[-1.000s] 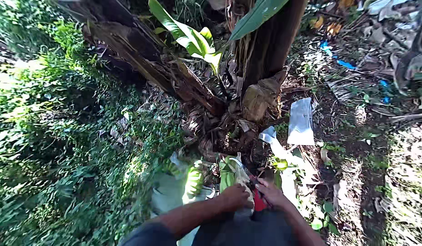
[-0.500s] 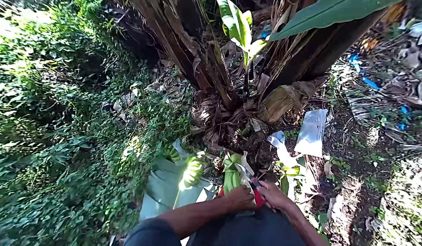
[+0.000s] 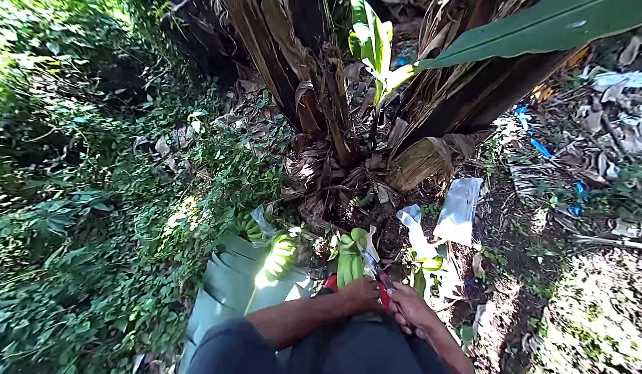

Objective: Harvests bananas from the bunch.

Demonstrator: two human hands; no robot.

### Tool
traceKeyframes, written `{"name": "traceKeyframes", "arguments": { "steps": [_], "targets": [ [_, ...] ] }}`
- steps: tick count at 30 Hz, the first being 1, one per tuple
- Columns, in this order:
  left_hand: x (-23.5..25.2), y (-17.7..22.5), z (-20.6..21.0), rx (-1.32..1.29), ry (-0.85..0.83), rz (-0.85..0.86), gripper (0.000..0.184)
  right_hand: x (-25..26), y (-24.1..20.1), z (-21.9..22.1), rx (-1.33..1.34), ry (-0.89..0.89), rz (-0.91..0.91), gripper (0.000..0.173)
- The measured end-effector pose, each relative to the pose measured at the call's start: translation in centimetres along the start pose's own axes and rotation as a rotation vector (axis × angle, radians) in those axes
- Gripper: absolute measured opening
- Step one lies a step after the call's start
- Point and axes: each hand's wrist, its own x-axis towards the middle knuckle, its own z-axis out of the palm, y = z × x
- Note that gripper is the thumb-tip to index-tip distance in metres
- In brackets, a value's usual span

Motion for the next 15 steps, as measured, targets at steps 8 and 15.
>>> {"name": "traceKeyframes", "arguments": {
  "steps": [8,15],
  "targets": [
    [-0.3,0.4,-0.9,-0.055,0.124,-0.041,0.029,-2.8,-1.3,1.3,0.204,0.045,-0.030,0.028],
    [-2.4,-2.2,-1.8,-0.005,0.209,-0.088,0.028,-7.6,-7.0,3.7,0.110,0.009,-0.348,0.037]
  ]
}}
